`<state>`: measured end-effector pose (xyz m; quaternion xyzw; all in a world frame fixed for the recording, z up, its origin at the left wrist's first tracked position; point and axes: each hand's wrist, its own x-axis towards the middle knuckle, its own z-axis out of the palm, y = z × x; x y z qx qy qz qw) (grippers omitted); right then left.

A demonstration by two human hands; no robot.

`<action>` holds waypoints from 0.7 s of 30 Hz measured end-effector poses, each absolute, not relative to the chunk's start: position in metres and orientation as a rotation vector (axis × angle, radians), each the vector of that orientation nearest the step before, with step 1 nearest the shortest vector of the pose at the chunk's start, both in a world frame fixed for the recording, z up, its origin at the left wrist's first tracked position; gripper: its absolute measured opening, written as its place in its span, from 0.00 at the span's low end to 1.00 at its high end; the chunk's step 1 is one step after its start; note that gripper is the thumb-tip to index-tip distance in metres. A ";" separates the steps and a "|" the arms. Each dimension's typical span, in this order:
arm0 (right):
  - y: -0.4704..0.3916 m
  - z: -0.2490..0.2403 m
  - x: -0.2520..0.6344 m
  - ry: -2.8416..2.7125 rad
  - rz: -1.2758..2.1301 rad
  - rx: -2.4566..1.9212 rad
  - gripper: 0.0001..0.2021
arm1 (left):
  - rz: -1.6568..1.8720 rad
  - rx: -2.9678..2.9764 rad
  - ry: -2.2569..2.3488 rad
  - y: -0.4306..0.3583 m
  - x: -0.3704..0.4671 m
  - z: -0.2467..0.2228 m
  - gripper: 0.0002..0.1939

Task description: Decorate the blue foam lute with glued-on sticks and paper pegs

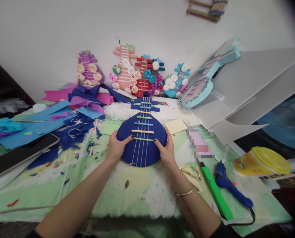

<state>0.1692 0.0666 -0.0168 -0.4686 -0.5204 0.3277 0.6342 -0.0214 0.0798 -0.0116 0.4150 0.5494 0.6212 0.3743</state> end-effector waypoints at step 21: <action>0.058 -0.003 0.166 -1.159 0.724 -1.046 0.29 | 1.646 1.189 1.327 0.076 -0.028 0.004 0.21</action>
